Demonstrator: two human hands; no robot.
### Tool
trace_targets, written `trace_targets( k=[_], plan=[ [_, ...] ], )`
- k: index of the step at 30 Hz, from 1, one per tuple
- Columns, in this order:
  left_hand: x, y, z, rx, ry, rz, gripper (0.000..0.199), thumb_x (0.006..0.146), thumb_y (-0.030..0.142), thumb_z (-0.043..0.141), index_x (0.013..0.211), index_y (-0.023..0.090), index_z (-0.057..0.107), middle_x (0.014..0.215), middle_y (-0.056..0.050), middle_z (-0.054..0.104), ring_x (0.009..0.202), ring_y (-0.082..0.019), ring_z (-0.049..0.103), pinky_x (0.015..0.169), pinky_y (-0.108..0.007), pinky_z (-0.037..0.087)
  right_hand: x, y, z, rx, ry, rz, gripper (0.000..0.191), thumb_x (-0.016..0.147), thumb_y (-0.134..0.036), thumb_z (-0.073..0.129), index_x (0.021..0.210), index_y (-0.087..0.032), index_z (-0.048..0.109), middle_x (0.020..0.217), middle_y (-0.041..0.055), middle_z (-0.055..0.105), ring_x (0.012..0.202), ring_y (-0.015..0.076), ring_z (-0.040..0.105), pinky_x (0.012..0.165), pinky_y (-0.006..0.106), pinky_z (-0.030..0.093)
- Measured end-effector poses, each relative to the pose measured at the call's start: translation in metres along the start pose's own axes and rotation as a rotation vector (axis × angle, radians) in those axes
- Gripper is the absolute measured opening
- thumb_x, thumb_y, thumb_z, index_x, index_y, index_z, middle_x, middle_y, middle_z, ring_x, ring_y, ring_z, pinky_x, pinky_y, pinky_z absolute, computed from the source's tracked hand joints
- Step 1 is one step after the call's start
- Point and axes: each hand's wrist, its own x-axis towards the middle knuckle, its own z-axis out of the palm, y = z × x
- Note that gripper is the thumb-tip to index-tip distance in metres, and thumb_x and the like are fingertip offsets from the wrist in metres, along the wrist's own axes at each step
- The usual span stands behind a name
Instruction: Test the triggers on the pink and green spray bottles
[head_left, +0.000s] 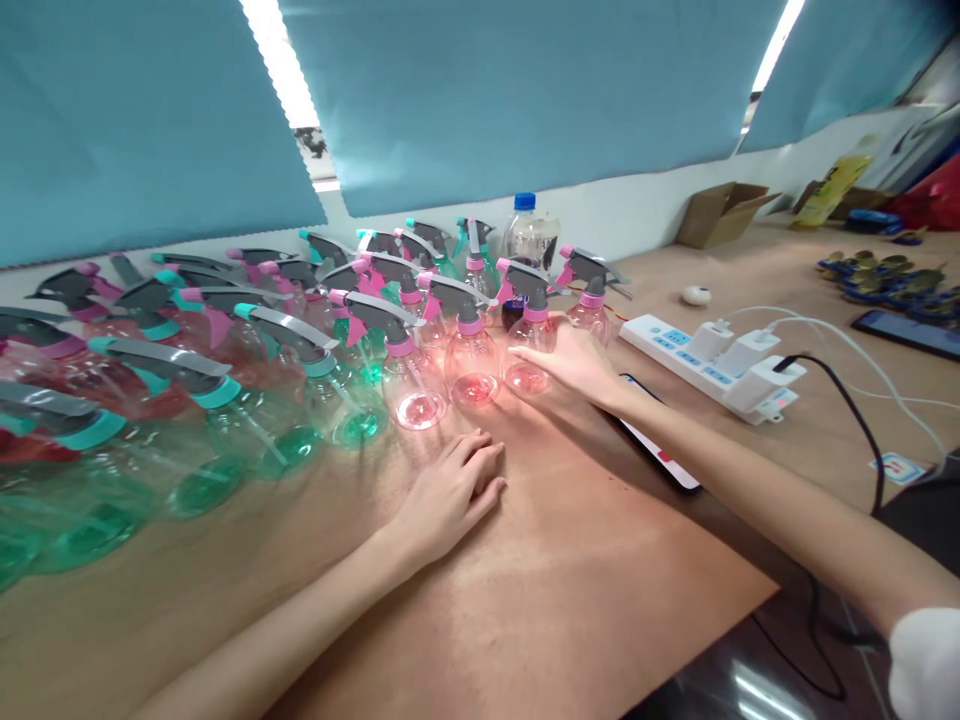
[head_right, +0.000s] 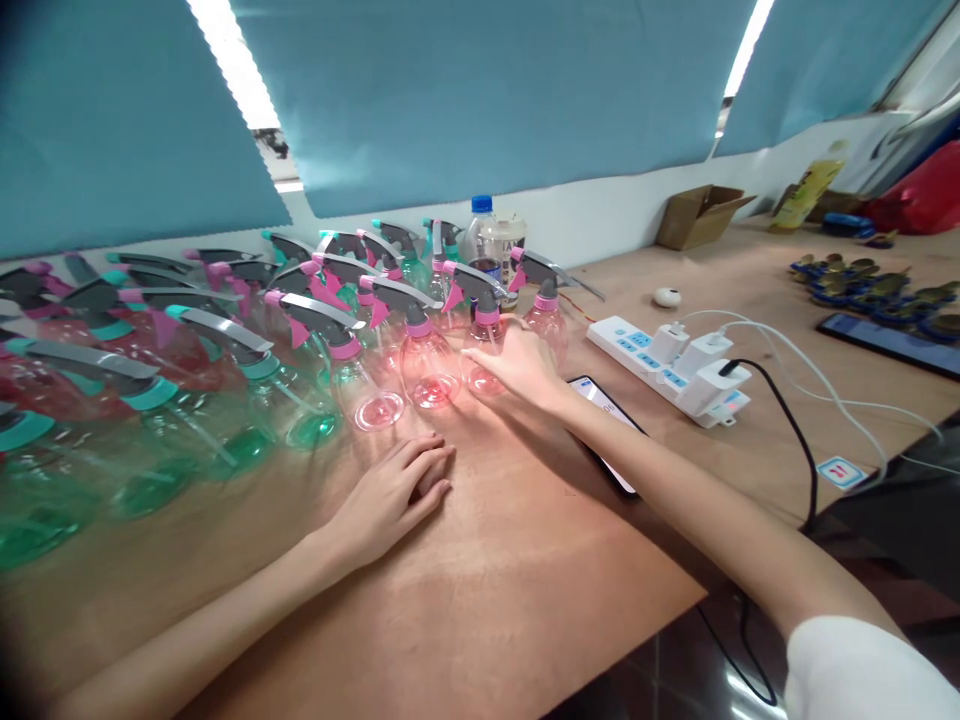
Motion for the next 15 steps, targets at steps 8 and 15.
trace_targets(
  k=[8, 15],
  plan=[
    [-0.001, -0.001, -0.001, -0.057, 0.063, -0.041, 0.029, 0.096, 0.026, 0.048, 0.124, 0.018, 0.050, 0.128, -0.012, 0.057, 0.118, -0.026, 0.056, 0.099, -0.045, 0.048, -0.057, -0.014, -0.029, -0.033, -0.067, 0.004, 0.056, 0.076, -0.063, 0.064, 0.113, -0.021, 0.057, 0.112, 0.0146, 0.068, 0.095, 0.0366, 0.067, 0.078, 0.048, 0.051],
    [-0.006, -0.002, -0.002, -0.247, 0.185, -0.023, 0.071, 0.087, 0.039, 0.063, 0.145, 0.022, 0.025, 0.145, -0.015, 0.044, 0.133, -0.031, 0.045, 0.108, -0.052, 0.041, -0.098, -0.034, -0.032, -0.003, -0.112, -0.097, 0.059, 0.073, -0.070, 0.063, 0.109, -0.024, 0.053, 0.104, 0.0091, 0.068, 0.078, 0.0297, 0.068, 0.060, 0.038, 0.048]
  ],
)
